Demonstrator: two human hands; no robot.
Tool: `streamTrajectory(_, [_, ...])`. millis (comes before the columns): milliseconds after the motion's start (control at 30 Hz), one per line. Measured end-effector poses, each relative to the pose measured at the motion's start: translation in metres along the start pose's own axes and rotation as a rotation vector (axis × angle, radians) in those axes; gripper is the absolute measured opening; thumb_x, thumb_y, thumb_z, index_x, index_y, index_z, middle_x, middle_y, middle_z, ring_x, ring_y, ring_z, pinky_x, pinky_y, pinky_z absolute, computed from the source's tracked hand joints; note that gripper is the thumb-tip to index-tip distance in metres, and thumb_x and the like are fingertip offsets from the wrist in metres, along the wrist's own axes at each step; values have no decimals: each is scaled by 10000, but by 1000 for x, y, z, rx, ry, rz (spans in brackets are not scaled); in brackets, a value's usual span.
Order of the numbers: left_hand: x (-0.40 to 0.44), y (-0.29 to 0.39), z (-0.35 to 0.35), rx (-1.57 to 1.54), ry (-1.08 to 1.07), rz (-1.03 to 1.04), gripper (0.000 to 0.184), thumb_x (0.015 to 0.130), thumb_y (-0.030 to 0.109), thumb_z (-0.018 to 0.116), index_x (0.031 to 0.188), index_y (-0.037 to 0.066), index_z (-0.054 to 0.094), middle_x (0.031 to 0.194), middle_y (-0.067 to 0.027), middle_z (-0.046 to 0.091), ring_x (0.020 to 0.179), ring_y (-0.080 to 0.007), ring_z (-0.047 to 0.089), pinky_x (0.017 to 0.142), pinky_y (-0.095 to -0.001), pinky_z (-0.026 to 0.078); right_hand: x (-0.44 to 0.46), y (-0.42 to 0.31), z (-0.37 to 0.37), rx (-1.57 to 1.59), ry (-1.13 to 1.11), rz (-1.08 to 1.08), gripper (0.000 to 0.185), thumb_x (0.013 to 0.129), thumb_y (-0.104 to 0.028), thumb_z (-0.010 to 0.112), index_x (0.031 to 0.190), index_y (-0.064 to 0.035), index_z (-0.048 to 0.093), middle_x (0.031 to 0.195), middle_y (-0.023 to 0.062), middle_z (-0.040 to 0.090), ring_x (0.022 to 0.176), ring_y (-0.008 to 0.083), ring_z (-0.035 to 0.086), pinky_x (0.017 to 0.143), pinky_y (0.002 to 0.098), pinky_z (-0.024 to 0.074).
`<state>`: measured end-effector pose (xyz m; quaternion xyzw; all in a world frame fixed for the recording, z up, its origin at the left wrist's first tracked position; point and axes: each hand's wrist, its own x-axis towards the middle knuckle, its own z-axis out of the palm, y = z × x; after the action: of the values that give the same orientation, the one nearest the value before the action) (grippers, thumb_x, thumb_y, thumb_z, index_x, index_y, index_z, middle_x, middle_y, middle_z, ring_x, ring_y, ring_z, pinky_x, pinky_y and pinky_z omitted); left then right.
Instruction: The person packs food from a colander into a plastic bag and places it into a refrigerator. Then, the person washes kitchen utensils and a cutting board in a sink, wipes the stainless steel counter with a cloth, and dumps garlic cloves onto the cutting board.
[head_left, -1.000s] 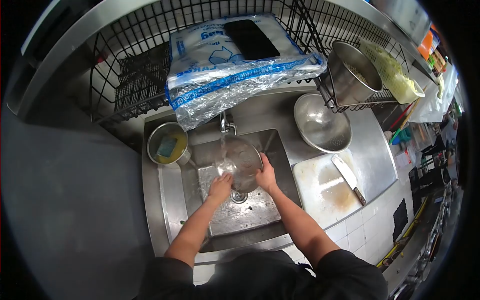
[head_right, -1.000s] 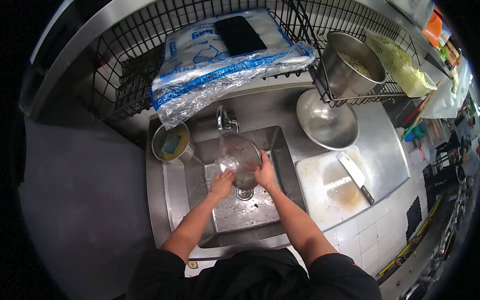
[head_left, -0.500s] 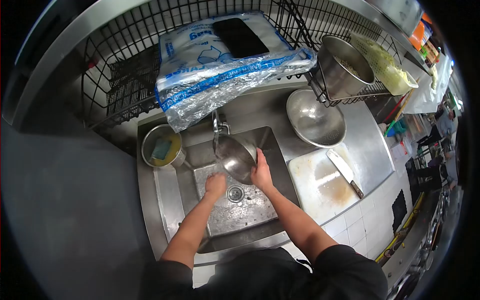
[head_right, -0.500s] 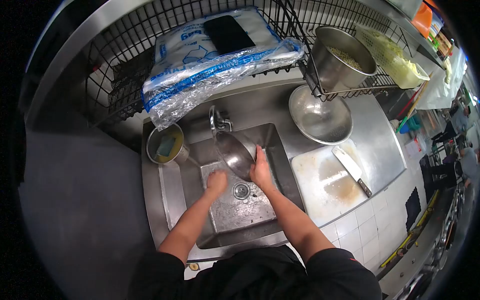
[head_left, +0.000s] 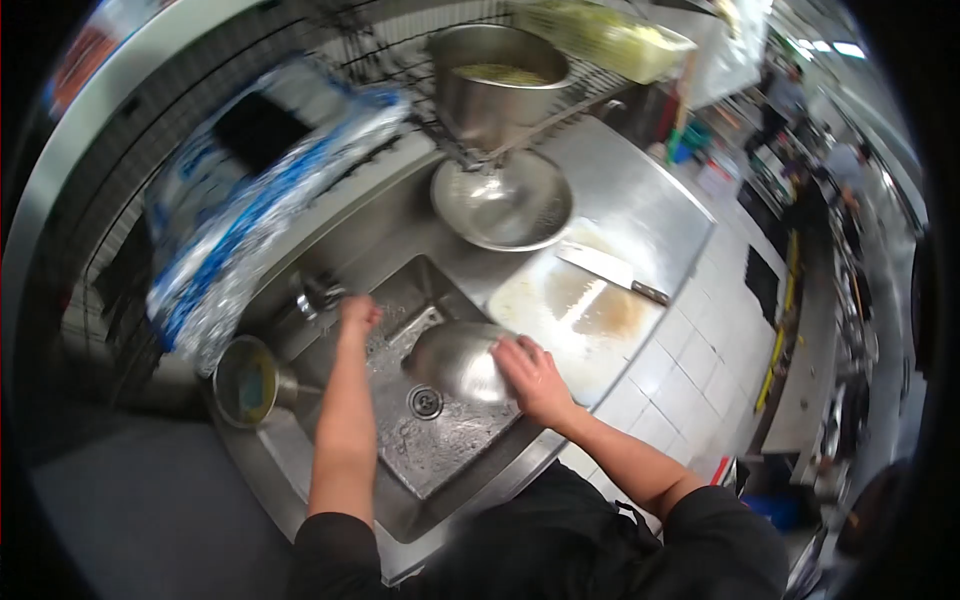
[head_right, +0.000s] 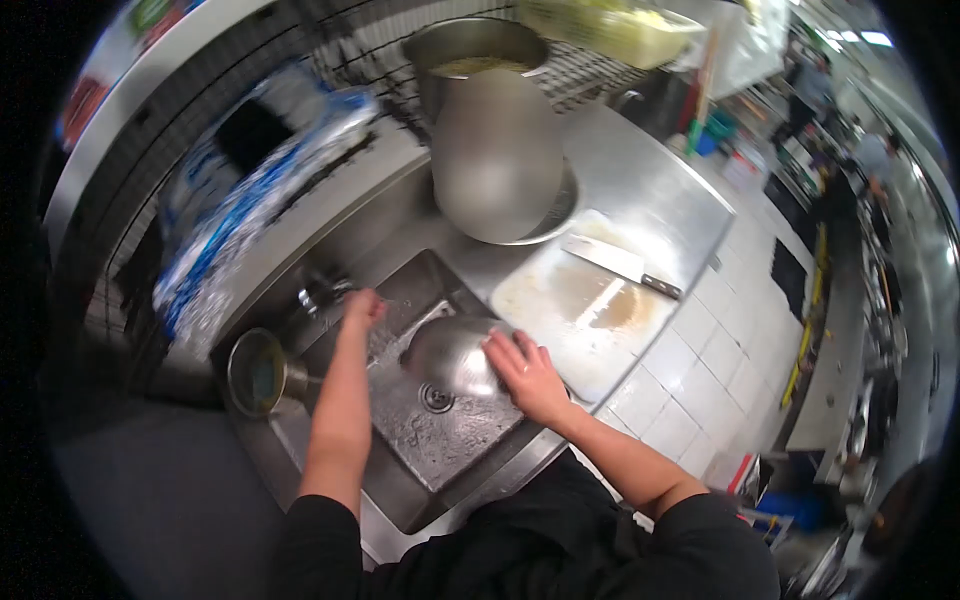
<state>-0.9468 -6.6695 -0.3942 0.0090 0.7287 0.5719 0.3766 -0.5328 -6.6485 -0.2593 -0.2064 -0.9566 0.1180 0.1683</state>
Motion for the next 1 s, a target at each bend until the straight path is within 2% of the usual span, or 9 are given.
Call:
streamTrajectory(67, [17,34,-3,-122,-48,4,159,819,165,621,728,65,538,614,-83,553,485,-161,538,397,-273,443,-22,-7,-24,-98,-8,-167,636,760,-75,581,1380,-129,450,1492,94,383,1207,391,474,833,488,450])
streamTrajectory(133, [23,62,-6,-475,-187,-245,174,837,208,643,828,60,552,679,-78,569,595,-180,599,466,-267,500,-57,-20,-22,-189,-86,-285,588,770,-149,599,1347,-151,488,1492,63,387,1191,358,485,774,436,440])
streamTrajectory(200, [-9,77,10,-415,34,-250,251,850,244,644,928,20,562,724,-83,597,625,-199,632,476,-273,524,-82,-26,-11,-178,-211,-510,607,797,-215,596,1380,-183,433,1446,40,424,1161,329,505,757,425,441])
streamTrajectory(367, [-21,35,14,-128,-66,-121,299,895,289,622,1063,52,558,897,-102,616,686,-231,656,551,-305,558,-92,-35,0,-151,2,-456,516,846,-223,544,1349,-194,434,1350,33,485,1128,270,519,798,427,434])
streamTrajectory(533, [-82,35,90,-1,-260,-4,717,898,482,632,1332,-36,390,1107,-192,587,873,-295,659,688,-352,558,-93,-15,-19,44,-152,-561,537,845,-168,524,1372,-172,421,1334,75,475,1117,259,508,823,445,416])
streamTrajectory(733, [-118,49,227,-202,-229,-49,914,861,473,689,1437,-47,205,1292,-302,459,1141,-414,523,873,-505,549,-128,49,-89,399,78,-20,699,708,0,584,1378,-104,415,1334,115,451,1198,306,435,915,453,400])
streamTrajectory(833, [-36,35,256,-544,-498,-12,482,956,134,487,1364,-71,331,1307,-319,431,1211,-504,429,918,-661,490,-181,108,-117,483,283,243,682,660,61,566,1320,-72,456,1282,130,487,1167,328,456,937,420,403])
streamTrajectory(867, [-45,46,271,-597,-370,-107,437,876,-27,378,1307,-101,380,1300,-320,435,1184,-530,448,908,-694,485,-202,126,-123,514,394,371,645,664,71,556,1290,-58,473,1256,137,503,1153,330,471,934,409,411])
streamTrajectory(1000, [-97,43,353,-479,-279,184,515,787,-101,399,1297,-128,335,1245,-330,466,1016,-514,575,821,-690,527,-273,197,-150,873,785,836,475,734,53,506,1205,-8,501,1171,159,543,1081,276,538,884,357,455])
